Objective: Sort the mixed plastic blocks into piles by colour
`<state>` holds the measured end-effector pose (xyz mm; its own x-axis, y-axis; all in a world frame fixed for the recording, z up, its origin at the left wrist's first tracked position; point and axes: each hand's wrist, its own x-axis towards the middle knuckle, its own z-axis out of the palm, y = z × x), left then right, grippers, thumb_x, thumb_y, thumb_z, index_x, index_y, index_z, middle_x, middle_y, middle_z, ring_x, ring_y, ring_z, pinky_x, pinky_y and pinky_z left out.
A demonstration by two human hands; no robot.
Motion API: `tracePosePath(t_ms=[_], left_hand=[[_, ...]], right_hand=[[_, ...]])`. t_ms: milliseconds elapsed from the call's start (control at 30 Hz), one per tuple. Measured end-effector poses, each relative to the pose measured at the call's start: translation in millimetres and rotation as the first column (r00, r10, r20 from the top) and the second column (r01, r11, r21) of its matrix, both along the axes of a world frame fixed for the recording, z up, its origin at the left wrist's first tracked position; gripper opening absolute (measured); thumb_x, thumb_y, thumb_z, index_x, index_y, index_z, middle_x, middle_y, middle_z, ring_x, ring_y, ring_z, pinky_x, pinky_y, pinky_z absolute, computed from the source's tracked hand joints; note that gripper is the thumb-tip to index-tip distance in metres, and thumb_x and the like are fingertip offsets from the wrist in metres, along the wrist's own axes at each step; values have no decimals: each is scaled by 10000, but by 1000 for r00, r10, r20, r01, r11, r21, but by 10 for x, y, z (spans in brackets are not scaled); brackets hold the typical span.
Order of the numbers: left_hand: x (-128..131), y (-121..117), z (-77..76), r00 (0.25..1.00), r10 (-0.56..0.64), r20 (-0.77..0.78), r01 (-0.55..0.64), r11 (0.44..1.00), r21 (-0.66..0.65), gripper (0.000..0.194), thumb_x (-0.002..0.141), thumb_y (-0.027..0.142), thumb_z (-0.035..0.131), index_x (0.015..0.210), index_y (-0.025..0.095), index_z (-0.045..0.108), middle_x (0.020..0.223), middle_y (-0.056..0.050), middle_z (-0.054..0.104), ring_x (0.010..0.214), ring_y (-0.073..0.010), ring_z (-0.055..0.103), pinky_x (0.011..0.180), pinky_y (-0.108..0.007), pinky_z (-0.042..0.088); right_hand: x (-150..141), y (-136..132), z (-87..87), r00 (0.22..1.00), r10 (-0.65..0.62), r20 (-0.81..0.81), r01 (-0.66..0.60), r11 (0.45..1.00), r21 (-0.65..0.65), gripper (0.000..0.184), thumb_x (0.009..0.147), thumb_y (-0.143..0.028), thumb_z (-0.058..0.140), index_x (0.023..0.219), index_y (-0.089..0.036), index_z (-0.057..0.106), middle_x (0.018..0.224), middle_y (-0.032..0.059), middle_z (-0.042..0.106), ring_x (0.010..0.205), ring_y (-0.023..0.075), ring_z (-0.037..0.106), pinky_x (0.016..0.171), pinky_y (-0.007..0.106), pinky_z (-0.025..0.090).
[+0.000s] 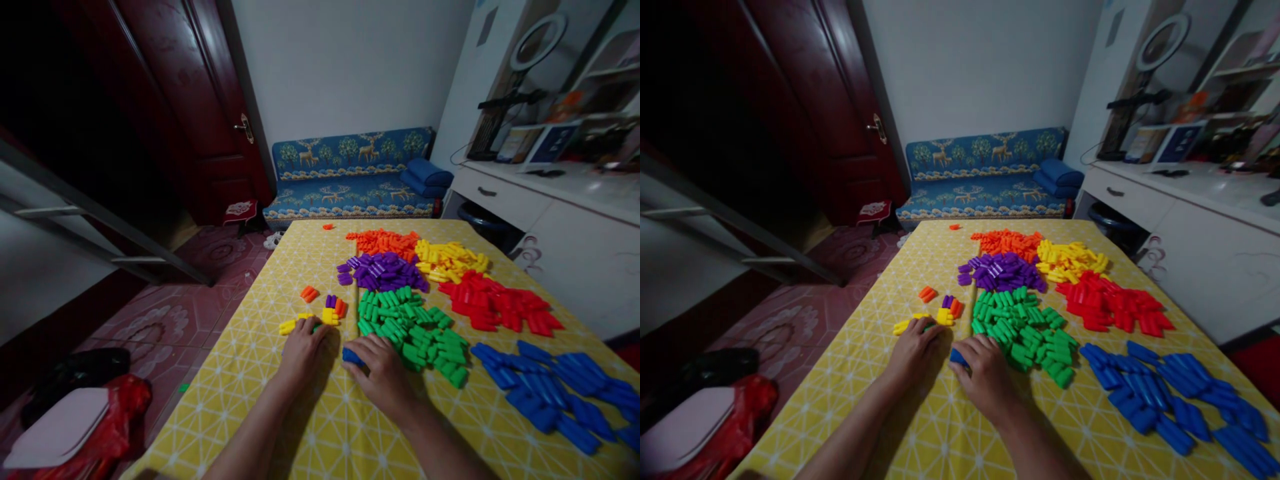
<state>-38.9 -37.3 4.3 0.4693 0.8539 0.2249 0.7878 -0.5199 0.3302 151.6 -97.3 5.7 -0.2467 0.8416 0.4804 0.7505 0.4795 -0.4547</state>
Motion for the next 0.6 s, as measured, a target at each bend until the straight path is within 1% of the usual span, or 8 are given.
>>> tracePosePath(t_ms=[67,100,200,267,333,400,500,600], left_hand=[[59,87,12,999,15,33,-16,1000,16,299,881,218,441,1097,235,647,1072,-86,599,1007,-226,525,878,-346,438],[91,128,21,998,31,48,-32,999,24,303,866,203,456,1107,232,637,1075,-84,594,1011,-225,529,872,-339,442],[206,233,63,995,83,59,-86,996,36,439,804,157,504,1228,252,570,1230,-84,536,1066,-236,537,880,-342,444],[288,289,95,995,99,29,-99,995,7,478,789,164,520,1255,265,556,1319,-88,490,1084,-255,546,856,-350,452],[359,331,112,994,107,-12,-108,993,-41,444,796,200,526,1233,265,576,1295,-93,520,1057,-265,567,806,-346,459],[411,355,105,990,139,-36,-141,988,-67,403,807,234,528,1204,265,596,1216,-91,575,1009,-256,590,771,-329,454],[445,359,51,976,218,-27,-219,975,-45,371,822,267,526,1184,264,604,1187,-75,598,945,-231,611,749,-308,442],[437,353,-7,972,234,24,-234,972,-17,347,856,302,489,1180,253,602,1180,-70,612,943,-225,613,737,-299,438]], right_hand=[[-18,0,-27,999,26,-24,-27,1000,-4,251,807,-178,666,1050,-228,626,960,47,688,904,236,602,801,404,476],[-21,1,-39,999,33,-33,-33,999,-2,254,809,-175,661,1056,-224,625,957,50,687,907,236,603,805,403,485],[-20,10,-73,997,33,-65,-32,999,14,258,817,-177,648,1071,-214,624,966,63,685,923,241,605,822,410,503],[-18,16,-87,996,26,-87,-24,1000,17,253,818,-181,650,1068,-210,626,966,67,685,921,245,608,827,417,509],[-17,20,-93,995,21,-102,-20,1000,8,250,816,-187,654,1064,-211,630,966,69,686,918,247,612,828,419,514],[-17,22,-96,993,21,-114,-21,1000,1,245,815,-193,655,1059,-212,631,961,69,688,915,246,615,824,416,519],[-14,22,-110,990,16,-141,-16,1000,1,263,816,-197,651,1078,-210,621,967,68,692,925,243,620,832,410,522],[-10,18,-136,978,-15,-208,17,1000,8,341,837,-198,615,1175,-211,573,1045,77,687,961,236,630,853,398,522]])
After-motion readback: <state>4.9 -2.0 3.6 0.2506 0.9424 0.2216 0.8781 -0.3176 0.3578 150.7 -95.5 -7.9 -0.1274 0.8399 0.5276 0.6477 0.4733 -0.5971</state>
